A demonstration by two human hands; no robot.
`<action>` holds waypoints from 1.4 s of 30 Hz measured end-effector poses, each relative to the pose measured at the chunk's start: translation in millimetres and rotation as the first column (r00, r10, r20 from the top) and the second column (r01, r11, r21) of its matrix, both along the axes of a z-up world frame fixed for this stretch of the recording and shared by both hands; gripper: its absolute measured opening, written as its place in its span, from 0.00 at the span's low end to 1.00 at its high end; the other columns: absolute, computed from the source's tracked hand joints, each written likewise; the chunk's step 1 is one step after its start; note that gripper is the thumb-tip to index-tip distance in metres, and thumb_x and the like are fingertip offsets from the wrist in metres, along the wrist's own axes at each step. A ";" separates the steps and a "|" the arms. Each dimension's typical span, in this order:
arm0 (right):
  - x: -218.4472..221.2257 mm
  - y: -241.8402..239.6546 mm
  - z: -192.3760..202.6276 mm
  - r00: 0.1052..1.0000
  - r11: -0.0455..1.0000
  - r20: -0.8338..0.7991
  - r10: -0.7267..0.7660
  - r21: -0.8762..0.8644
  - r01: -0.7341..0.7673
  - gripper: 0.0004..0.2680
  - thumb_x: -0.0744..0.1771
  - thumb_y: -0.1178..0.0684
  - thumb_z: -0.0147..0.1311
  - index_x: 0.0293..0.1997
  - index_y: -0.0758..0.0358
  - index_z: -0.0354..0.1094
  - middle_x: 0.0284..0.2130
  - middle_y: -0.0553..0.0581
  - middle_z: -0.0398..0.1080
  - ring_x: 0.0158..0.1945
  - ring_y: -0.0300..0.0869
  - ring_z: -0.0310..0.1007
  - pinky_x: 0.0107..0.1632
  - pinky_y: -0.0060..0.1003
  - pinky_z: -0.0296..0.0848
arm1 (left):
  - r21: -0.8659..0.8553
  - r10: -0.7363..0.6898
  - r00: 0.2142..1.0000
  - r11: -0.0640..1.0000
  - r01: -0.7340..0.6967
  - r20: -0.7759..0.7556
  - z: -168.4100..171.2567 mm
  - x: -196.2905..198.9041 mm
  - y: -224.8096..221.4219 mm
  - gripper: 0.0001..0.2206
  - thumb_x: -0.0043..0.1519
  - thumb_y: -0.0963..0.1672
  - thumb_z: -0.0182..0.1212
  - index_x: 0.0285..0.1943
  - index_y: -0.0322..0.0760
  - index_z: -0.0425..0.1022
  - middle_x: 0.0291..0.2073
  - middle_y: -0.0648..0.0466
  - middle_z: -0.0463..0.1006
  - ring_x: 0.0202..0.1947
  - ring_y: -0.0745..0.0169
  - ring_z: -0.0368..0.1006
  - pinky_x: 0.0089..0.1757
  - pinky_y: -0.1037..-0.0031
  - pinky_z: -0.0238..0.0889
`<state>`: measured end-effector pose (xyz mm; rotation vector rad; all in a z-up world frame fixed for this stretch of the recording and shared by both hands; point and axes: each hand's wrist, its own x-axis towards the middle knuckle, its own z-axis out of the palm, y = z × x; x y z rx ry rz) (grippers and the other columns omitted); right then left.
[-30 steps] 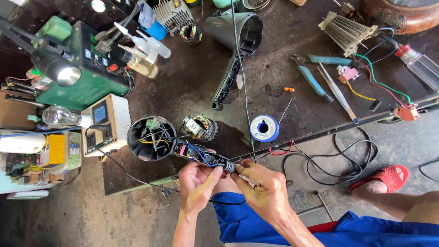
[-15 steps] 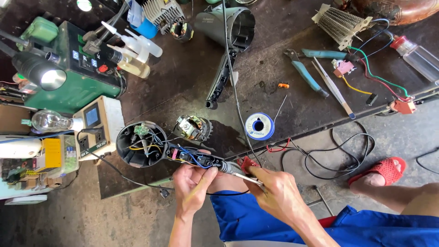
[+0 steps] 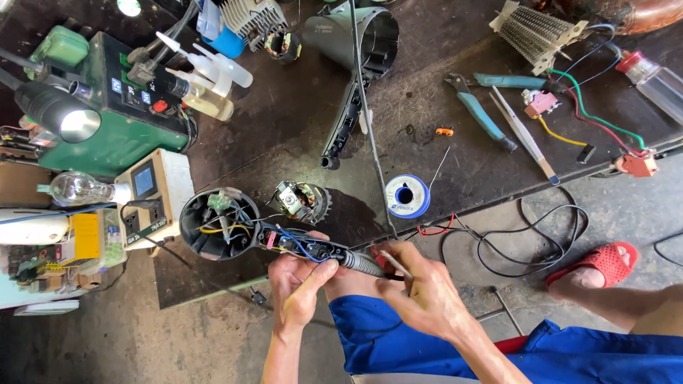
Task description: Securing the internal circuit board and wiring into the handle of a hair dryer.
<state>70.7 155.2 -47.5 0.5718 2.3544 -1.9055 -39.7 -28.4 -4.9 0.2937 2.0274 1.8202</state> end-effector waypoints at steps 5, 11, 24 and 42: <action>-12.5 -21.6 8.6 0.987 0.989 -0.067 -0.147 -0.012 0.146 0.15 0.62 0.38 0.57 0.44 0.54 0.76 0.32 0.51 0.76 0.29 0.40 0.70 0.32 0.38 0.68 | -0.027 0.006 1.000 1.000 -0.006 0.009 2.7 0.3 -0.8 0.18 0.55 0.40 0.68 0.54 0.25 0.77 0.35 0.39 0.86 0.32 0.47 0.85 0.40 0.62 0.82; -27.0 -36.0 13.5 0.909 0.891 -0.146 -0.390 0.189 0.413 0.06 0.56 0.44 0.63 0.24 0.50 0.76 0.16 0.46 0.69 0.21 0.37 0.63 0.26 0.37 0.64 | -0.026 -0.019 1.000 0.999 0.019 -0.016 2.1 3.1 1.2 0.16 0.57 0.39 0.66 0.54 0.25 0.75 0.35 0.40 0.86 0.33 0.47 0.85 0.42 0.61 0.83; -25.1 -31.9 26.2 0.918 0.860 -0.098 -0.385 0.324 0.395 0.11 0.56 0.39 0.66 0.18 0.47 0.68 0.14 0.48 0.64 0.20 0.46 0.53 0.23 0.43 0.62 | -0.028 -0.018 0.987 1.000 0.014 -0.157 10.1 10.7 17.8 0.09 0.60 0.39 0.62 0.48 0.28 0.75 0.32 0.47 0.83 0.32 0.56 0.83 0.39 0.68 0.83; -21.5 -16.6 17.4 0.980 0.954 -0.039 -0.195 0.224 0.199 0.13 0.60 0.30 0.64 0.25 0.43 0.80 0.15 0.47 0.69 0.21 0.42 0.66 0.27 0.40 0.61 | -0.151 0.108 0.937 0.975 -0.166 -0.331 -10.4 19.7 24.5 0.08 0.55 0.36 0.57 0.42 0.32 0.78 0.11 0.65 0.63 0.11 0.77 0.58 0.19 0.82 0.56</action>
